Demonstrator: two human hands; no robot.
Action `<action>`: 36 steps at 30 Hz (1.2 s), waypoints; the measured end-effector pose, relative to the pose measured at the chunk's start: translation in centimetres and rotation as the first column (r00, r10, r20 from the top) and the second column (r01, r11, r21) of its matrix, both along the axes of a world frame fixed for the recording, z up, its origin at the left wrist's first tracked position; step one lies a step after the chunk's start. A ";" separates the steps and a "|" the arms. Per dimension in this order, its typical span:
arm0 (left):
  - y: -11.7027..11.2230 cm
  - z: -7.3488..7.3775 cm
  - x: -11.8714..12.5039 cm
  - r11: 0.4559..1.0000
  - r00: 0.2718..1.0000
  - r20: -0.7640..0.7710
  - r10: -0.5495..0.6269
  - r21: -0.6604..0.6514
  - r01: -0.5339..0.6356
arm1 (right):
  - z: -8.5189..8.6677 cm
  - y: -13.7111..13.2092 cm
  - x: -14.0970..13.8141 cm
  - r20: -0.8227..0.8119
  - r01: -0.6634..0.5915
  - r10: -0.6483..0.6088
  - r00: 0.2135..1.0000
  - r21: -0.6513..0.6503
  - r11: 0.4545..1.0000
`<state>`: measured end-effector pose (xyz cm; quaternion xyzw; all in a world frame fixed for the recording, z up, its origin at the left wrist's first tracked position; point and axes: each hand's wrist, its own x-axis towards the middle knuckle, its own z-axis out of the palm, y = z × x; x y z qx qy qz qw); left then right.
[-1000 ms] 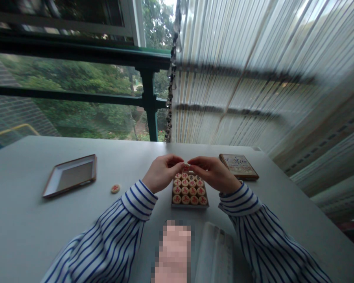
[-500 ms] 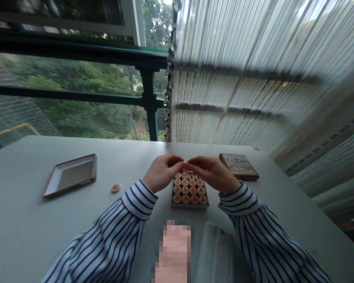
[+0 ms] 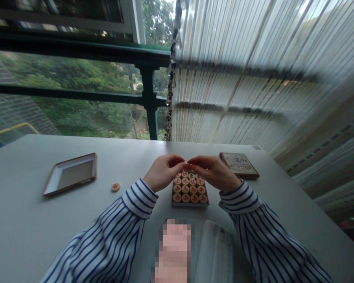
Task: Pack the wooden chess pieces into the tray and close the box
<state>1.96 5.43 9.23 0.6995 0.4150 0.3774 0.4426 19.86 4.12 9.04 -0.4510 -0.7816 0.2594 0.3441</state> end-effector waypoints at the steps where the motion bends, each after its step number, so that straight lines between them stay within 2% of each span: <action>1: 0.0 0.0 0.0 1.000 1.000 -0.005 -0.002 0.006 0.002 | 0.0 0.0 0.0 0.003 -0.002 0.002 1.000 -0.002 1.000; 7: 0.1 -0.3 0.1 1.000 1.000 0.011 -0.022 0.008 0.022 | 0.0 -0.1 0.0 -0.009 -0.025 0.025 1.000 -0.021 0.999; 17: -0.1 0.1 0.3 0.999 0.999 0.049 -0.007 -0.051 0.009 | 0.0 0.0 -0.1 -0.025 0.017 -0.018 1.000 -0.008 1.000; 26: 0.0 -0.1 0.2 0.999 0.998 0.063 -0.007 -0.048 0.010 | 0.3 -0.2 -0.3 -0.015 -0.011 0.011 1.000 -0.004 1.000; 36: -0.2 0.5 0.4 0.997 0.998 0.060 0.001 -0.078 0.004 | 0.1 -0.1 -0.3 0.001 -0.007 0.007 1.000 0.017 1.000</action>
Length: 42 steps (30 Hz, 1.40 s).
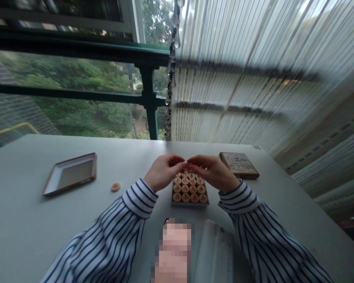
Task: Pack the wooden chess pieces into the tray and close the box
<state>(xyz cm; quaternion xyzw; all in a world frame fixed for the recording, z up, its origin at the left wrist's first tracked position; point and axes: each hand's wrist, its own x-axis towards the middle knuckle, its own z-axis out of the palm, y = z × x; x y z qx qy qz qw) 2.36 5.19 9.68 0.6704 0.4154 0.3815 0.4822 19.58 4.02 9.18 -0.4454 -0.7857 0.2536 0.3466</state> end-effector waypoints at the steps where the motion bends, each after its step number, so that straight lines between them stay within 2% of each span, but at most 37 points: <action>1: 0.0 0.0 0.0 1.000 1.000 0.004 0.000 -0.006 0.001 | 0.0 0.0 0.0 -0.002 0.002 -0.002 1.000 -0.006 1.000; 12: 0.0 -0.4 0.0 0.997 0.998 0.020 -0.060 -0.048 0.061 | -0.2 0.0 -0.3 -0.046 0.041 -0.041 0.998 -0.004 0.999; 17: 0.1 -0.7 0.1 0.991 0.994 0.105 -0.035 -0.127 0.048 | -0.2 0.0 -0.1 0.007 0.045 -0.045 0.999 0.019 0.999; 21: 0.1 -0.8 0.1 0.986 0.994 0.112 -0.016 -0.164 0.034 | -0.3 0.1 0.0 0.031 0.022 -0.023 0.999 0.016 1.000; 28: 0.2 -0.7 0.0 0.992 0.995 0.094 0.029 -0.123 -0.018 | -0.1 -0.1 -0.1 0.040 -0.046 0.044 0.998 0.039 0.998; 42: 0.2 -0.7 0.2 0.994 0.996 0.061 0.057 -0.097 -0.051 | -0.1 -0.1 -0.2 0.189 -0.015 -0.024 0.982 0.200 0.980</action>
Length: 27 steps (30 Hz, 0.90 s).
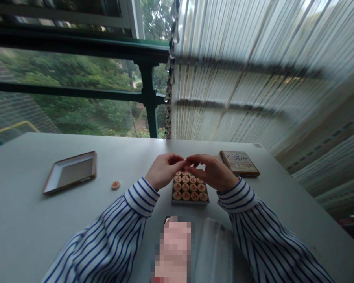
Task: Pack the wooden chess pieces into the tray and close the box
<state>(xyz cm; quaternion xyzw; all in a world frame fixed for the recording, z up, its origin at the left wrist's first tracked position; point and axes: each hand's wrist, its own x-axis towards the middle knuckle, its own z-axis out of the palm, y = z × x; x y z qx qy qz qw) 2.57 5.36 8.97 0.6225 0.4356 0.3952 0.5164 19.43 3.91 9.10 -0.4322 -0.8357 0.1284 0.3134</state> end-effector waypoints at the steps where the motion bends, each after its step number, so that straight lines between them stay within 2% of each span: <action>1: 0.0 0.0 0.0 1.000 1.000 -0.002 0.000 0.003 0.000 | 0.0 0.0 0.0 0.010 0.004 -0.004 1.000 0.004 1.000; 9: 0.0 -0.3 0.1 0.999 0.999 -0.038 -0.034 0.016 0.034 | 0.4 0.0 0.3 0.112 -0.001 -0.005 0.994 0.056 0.998; 14: 0.3 -0.6 -0.3 0.989 0.980 -0.197 -0.001 0.146 0.030 | 0.4 0.1 0.5 0.139 0.003 -0.012 0.990 0.058 0.998; 18: 0.6 -0.9 -0.8 0.944 0.899 -0.413 0.147 0.329 -0.004 | 0.2 0.2 0.7 0.187 0.022 -0.031 0.982 0.052 0.998; 21: 0.8 -1.3 -1.2 0.910 0.824 -0.520 0.226 0.414 0.012 | 0.1 0.3 0.8 0.227 0.051 -0.059 0.972 0.040 0.998; 23: 1.0 -1.7 -1.3 0.908 0.779 -0.579 0.241 0.419 0.031 | 0.1 0.3 0.8 0.247 0.062 -0.069 0.967 0.035 0.997; 27: 1.4 -2.6 -1.3 0.937 0.707 -0.685 0.178 0.337 0.091 | 0.0 0.5 0.9 0.276 0.070 -0.075 0.958 0.026 0.997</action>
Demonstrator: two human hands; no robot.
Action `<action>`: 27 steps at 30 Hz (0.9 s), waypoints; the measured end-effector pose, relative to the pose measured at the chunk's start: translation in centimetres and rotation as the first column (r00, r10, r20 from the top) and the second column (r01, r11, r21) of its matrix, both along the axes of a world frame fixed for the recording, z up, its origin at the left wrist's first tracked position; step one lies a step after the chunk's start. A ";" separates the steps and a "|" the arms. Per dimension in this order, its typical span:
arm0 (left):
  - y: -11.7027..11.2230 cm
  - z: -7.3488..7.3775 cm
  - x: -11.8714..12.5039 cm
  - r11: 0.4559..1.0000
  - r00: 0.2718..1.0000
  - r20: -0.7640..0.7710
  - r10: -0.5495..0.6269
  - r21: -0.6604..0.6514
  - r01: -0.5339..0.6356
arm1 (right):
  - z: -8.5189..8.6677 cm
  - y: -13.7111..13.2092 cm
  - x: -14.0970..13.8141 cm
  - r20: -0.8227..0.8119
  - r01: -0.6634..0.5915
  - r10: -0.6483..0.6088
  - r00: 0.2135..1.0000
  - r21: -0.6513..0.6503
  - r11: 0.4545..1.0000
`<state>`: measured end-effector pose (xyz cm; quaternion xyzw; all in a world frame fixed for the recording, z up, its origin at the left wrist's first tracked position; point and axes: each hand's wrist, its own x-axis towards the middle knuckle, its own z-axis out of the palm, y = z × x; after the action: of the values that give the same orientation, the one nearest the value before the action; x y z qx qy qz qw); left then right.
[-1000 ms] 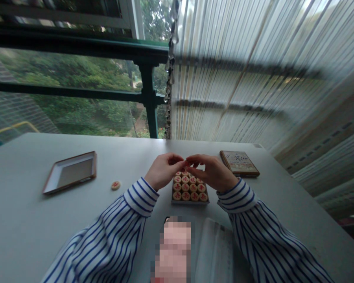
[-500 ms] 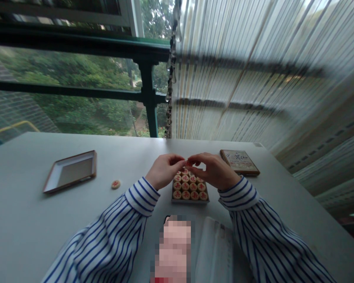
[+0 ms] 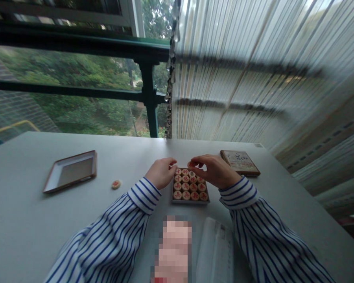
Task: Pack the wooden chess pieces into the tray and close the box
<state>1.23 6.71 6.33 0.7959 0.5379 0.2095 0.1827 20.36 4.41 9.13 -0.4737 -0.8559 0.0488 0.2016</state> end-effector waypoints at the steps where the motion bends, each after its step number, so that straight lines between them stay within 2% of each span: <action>1: 0.1 -0.2 0.0 1.000 1.000 -0.018 -0.005 -0.021 0.005 | -0.1 0.1 0.1 0.007 0.003 -0.002 1.000 -0.005 1.000; 9: 0.4 -1.1 0.2 0.997 0.999 -0.040 -0.034 -0.071 0.031 | -0.7 0.6 0.7 0.050 0.021 -0.019 0.999 -0.043 0.999; 18: 0.3 -0.9 0.3 0.998 0.998 -0.048 -0.028 -0.064 0.025 | -1.1 0.8 0.9 0.131 0.087 -0.075 0.988 -0.086 0.993; 27: 0.2 -0.8 0.2 0.998 0.998 -0.051 -0.034 -0.052 0.031 | -1.3 1.0 1.2 0.204 0.101 -0.077 0.976 -0.109 0.989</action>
<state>1.42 6.93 5.50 0.8046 0.5348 0.1718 0.1925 21.57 5.40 7.83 -0.5252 -0.8453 0.0428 0.0882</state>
